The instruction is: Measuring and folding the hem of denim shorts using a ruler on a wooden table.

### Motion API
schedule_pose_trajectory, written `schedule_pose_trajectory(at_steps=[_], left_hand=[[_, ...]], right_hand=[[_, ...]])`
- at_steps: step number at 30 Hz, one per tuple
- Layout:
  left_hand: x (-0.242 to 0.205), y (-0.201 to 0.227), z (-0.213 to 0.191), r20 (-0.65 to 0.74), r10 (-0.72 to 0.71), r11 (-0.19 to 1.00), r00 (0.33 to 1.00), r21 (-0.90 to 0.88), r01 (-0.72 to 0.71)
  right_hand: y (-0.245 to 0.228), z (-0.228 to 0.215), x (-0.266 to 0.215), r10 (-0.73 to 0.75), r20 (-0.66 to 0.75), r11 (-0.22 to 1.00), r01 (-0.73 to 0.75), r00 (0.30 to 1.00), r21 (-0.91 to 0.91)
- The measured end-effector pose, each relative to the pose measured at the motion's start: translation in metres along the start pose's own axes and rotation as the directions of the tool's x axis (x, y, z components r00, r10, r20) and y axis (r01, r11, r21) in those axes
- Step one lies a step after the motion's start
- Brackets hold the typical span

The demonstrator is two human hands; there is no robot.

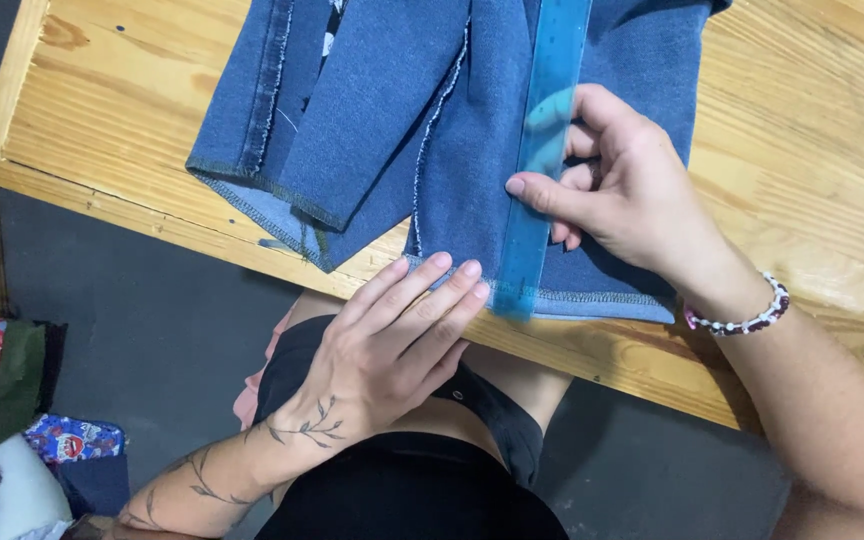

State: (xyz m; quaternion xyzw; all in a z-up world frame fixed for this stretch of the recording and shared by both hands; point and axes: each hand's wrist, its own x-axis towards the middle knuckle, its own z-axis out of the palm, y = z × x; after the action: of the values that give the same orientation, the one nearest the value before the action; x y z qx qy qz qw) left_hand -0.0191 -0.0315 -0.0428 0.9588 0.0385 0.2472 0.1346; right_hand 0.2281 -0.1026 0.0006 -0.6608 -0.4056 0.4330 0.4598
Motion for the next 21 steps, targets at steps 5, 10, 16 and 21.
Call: schedule_pose_trajectory(at_steps=[5,10,16,21], left_hand=[[0.0004,-0.0001,-0.0001,-0.02,0.012,0.999,1.0,0.03,-0.011],[0.0012,-0.0004,-0.0006,-0.032,0.018,0.999,0.999,0.036,-0.017],[-0.0011,0.0003,0.0004,-0.009,0.012,1.0,1.0,0.02,-0.012],[-0.0011,0.0005,0.001,-0.022,0.01,1.0,1.0,0.025,-0.009]], right_hand=[[-0.0001,-0.0001,0.0,-0.003,0.007,1.0,0.003,1.0,-0.027],[-0.0007,-0.0003,-0.0012,-0.016,0.0,0.998,0.016,1.0,-0.054],[-0.002,0.0009,-0.0019,-0.018,-0.006,0.997,0.018,1.0,-0.082],[-0.0031,0.0015,-0.0038,-0.028,-0.017,0.994,0.026,0.999,-0.103]])
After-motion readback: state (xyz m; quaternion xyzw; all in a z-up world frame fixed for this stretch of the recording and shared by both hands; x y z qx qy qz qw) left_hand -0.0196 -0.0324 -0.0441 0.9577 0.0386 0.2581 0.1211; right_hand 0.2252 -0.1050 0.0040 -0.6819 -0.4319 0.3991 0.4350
